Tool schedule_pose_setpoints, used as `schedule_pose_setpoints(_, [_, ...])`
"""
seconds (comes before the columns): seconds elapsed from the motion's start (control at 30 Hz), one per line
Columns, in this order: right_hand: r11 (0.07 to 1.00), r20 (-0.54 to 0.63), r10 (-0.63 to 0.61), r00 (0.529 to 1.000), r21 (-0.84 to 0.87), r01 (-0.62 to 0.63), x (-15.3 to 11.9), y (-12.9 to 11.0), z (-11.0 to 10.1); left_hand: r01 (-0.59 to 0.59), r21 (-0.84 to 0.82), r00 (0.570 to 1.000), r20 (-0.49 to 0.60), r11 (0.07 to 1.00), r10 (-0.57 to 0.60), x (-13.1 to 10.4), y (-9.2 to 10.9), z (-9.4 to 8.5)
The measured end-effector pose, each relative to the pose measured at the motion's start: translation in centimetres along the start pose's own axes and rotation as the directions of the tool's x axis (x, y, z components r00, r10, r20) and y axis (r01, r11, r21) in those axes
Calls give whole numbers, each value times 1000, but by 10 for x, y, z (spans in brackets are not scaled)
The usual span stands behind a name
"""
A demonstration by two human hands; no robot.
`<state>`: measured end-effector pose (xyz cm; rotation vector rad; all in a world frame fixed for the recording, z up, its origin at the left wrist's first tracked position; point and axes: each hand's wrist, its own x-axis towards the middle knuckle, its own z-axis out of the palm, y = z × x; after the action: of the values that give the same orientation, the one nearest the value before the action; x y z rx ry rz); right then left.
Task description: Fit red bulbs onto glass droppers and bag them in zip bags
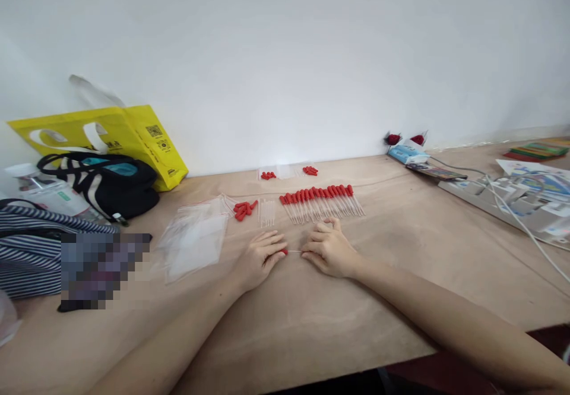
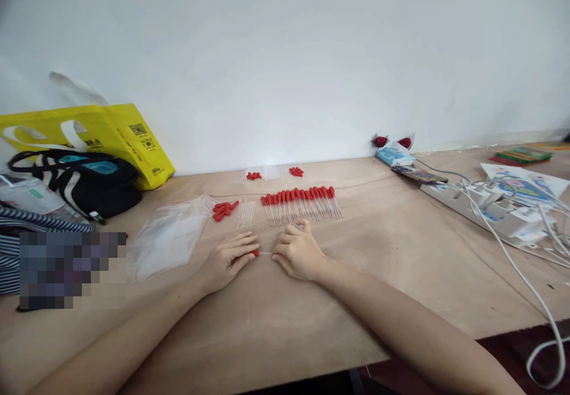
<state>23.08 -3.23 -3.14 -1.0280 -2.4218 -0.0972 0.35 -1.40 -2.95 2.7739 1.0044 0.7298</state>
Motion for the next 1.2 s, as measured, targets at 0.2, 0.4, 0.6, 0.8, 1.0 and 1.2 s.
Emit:
schedule_pose_setpoints(0.2, [946, -122, 313, 942, -46, -321, 11, 3, -2, 255, 102, 959, 104, 962, -265, -6, 1, -6])
schedule_pose_setpoints(0.4, [817, -78, 571, 817, -41, -575, 56, -5, 12, 233, 170, 943, 202, 957, -266, -5, -2, -6])
schedule_pose_setpoints(0.6, [801, -65, 585, 808, -107, -589, 97, -14, 37, 247, 127, 949, 169, 961, -267, -6, -1, -9])
schedule_pose_setpoints(0.8, [772, -64, 620, 782, -129, -623, 111, -11, 47, 365, 93, 926, 67, 926, -372, -8, -3, -7])
schedule_pose_setpoints(1.0, [792, -28, 597, 802, -137, -595, 110, -11, 47, 443, 146, 890, -188, 885, -415, 3, -33, -7])
schedule_pose_setpoints(1.2, [781, -8, 616, 788, -123, -612, 109, -14, 46, 591, 271, 805, -243, 760, -541, 43, -83, -12])
